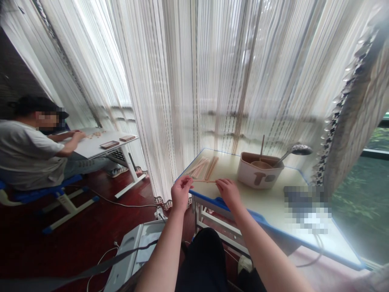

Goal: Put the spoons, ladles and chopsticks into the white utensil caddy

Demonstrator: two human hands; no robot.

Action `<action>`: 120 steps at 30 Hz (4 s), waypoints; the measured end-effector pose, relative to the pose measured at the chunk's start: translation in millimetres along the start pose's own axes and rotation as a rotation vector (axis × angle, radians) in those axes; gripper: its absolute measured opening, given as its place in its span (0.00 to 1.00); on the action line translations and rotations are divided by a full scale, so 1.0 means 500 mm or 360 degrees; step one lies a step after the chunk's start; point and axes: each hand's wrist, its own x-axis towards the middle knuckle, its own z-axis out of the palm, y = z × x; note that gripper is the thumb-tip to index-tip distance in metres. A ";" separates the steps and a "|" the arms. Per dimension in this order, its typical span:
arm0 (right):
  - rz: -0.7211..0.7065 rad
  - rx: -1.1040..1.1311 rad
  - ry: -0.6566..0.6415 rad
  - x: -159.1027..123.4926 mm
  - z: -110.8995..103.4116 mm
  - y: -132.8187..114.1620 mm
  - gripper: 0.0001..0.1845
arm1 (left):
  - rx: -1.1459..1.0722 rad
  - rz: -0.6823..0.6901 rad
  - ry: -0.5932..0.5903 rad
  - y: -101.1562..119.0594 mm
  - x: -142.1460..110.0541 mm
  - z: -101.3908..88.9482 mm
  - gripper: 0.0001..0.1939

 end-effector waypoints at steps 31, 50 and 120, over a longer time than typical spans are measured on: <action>0.0133 0.0328 0.0157 0.003 0.003 0.005 0.09 | 0.0051 0.0039 -0.0305 -0.026 0.037 0.099 0.14; 0.0721 0.1135 0.0274 0.006 -0.004 0.051 0.12 | 0.0281 0.0114 -0.0855 -0.026 0.055 0.250 0.12; 0.0834 0.0117 -0.0478 0.263 -0.334 0.409 0.08 | -0.0087 0.0253 -0.1014 -0.004 0.176 0.726 0.17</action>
